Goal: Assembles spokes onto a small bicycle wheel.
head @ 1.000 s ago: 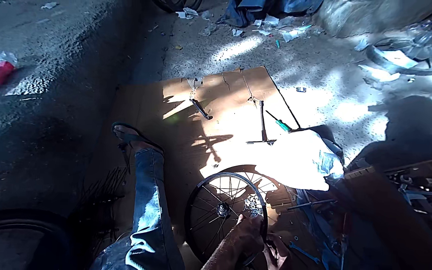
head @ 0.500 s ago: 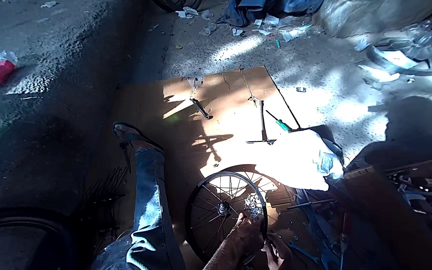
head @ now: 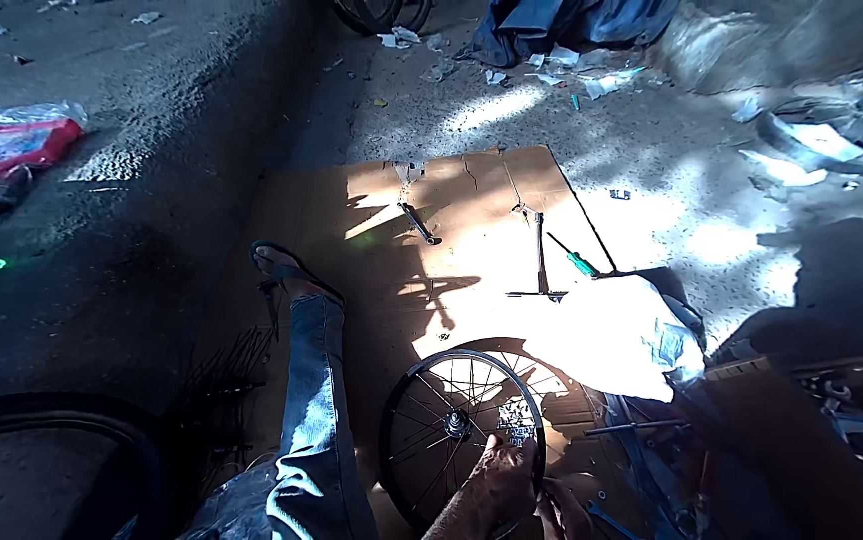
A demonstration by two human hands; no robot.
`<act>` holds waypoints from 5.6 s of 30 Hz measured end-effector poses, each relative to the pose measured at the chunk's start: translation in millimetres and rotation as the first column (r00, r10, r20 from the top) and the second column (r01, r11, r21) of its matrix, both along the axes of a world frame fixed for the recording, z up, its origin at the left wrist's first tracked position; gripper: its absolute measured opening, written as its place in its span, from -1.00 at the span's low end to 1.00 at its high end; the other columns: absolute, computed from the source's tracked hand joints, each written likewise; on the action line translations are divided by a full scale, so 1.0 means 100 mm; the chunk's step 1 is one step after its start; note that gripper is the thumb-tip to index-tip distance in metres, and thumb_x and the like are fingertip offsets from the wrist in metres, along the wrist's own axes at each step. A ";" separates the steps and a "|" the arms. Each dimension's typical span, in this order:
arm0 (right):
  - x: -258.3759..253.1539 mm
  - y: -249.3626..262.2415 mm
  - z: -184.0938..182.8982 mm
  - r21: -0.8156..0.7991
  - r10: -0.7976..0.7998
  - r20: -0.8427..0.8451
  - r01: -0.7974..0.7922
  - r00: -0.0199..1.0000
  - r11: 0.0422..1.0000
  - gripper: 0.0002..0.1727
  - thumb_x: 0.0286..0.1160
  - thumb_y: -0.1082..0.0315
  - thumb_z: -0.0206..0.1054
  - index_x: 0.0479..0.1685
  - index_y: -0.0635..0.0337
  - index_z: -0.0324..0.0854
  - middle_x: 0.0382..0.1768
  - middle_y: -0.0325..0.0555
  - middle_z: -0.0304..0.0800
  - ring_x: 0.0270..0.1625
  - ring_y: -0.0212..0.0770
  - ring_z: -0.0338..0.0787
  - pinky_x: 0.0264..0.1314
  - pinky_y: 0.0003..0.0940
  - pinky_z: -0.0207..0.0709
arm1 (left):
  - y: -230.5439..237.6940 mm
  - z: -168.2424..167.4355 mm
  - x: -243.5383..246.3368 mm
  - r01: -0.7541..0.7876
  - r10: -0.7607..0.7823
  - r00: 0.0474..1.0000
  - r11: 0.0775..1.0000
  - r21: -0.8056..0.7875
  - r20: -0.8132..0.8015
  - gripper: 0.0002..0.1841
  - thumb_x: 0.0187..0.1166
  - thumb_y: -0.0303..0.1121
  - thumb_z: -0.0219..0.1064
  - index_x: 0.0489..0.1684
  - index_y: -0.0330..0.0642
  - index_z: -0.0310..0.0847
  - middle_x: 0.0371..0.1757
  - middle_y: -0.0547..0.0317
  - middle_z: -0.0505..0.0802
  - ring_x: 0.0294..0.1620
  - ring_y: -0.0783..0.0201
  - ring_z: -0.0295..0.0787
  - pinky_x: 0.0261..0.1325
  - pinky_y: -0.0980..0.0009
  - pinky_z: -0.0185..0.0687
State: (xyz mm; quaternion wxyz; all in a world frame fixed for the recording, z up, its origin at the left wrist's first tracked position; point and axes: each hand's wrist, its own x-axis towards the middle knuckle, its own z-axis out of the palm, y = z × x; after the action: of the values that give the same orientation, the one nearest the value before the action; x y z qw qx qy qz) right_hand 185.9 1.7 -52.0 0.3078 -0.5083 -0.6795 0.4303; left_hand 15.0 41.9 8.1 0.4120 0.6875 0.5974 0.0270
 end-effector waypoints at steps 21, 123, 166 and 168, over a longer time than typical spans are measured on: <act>-0.13 0.06 0.35 -0.343 -0.157 -0.204 0.079 0.966 0.936 -0.17 0.45 0.25 0.48 0.68 0.36 0.16 0.28 0.17 0.71 0.02 -0.11 0.88 -0.01 -0.15 0.84 | -0.45 0.04 0.04 -0.709 0.914 0.156 0.368 -0.601 0.375 -0.67 0.83 -0.21 0.17 -0.10 -0.30 0.74 -0.39 0.11 0.87 -0.51 0.31 0.79 -0.32 0.35 0.78; -0.13 -0.21 -0.15 -0.747 -0.371 -0.322 0.007 0.871 0.664 -0.80 0.69 0.48 0.21 0.10 0.43 0.61 -0.17 0.14 0.87 -0.18 -0.09 0.89 -0.01 -0.15 0.82 | -0.77 -0.28 -0.08 -0.862 0.903 -0.159 0.071 -0.502 0.400 -0.87 0.61 -0.53 0.38 -0.04 -0.40 0.72 -0.22 -0.03 0.89 -0.28 0.21 0.87 -0.12 0.32 0.84; -0.36 0.21 0.25 -0.362 -0.262 -0.331 0.135 0.906 0.922 -0.74 0.55 0.43 0.23 0.04 0.37 0.74 -0.01 0.03 0.82 0.00 -0.23 0.85 0.05 -0.36 0.81 | -0.64 -0.12 -0.07 -0.642 0.687 -0.490 0.132 -0.755 0.536 -0.86 0.71 -0.53 0.25 -0.03 -0.48 0.66 -0.15 -0.24 0.89 -0.66 0.19 0.67 -0.57 0.33 0.67; -0.35 0.20 0.23 -0.331 -0.250 -0.309 0.142 0.918 0.933 -0.75 0.54 0.42 0.24 0.01 0.34 0.76 -0.03 -0.01 0.81 0.03 -0.28 0.81 0.13 -0.42 0.73 | -0.65 -0.12 -0.06 -0.645 0.689 -0.484 0.134 -0.752 0.539 -0.86 0.72 -0.53 0.25 -0.03 -0.48 0.65 -0.15 -0.25 0.89 -0.66 0.19 0.67 -0.58 0.33 0.67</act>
State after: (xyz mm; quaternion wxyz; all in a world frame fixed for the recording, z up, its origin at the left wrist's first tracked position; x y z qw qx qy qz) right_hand 150.6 21.6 -29.2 0.3833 -0.5317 -0.4859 0.5782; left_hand 8.8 -22.7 -4.4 0.5375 -0.0673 0.5263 0.6554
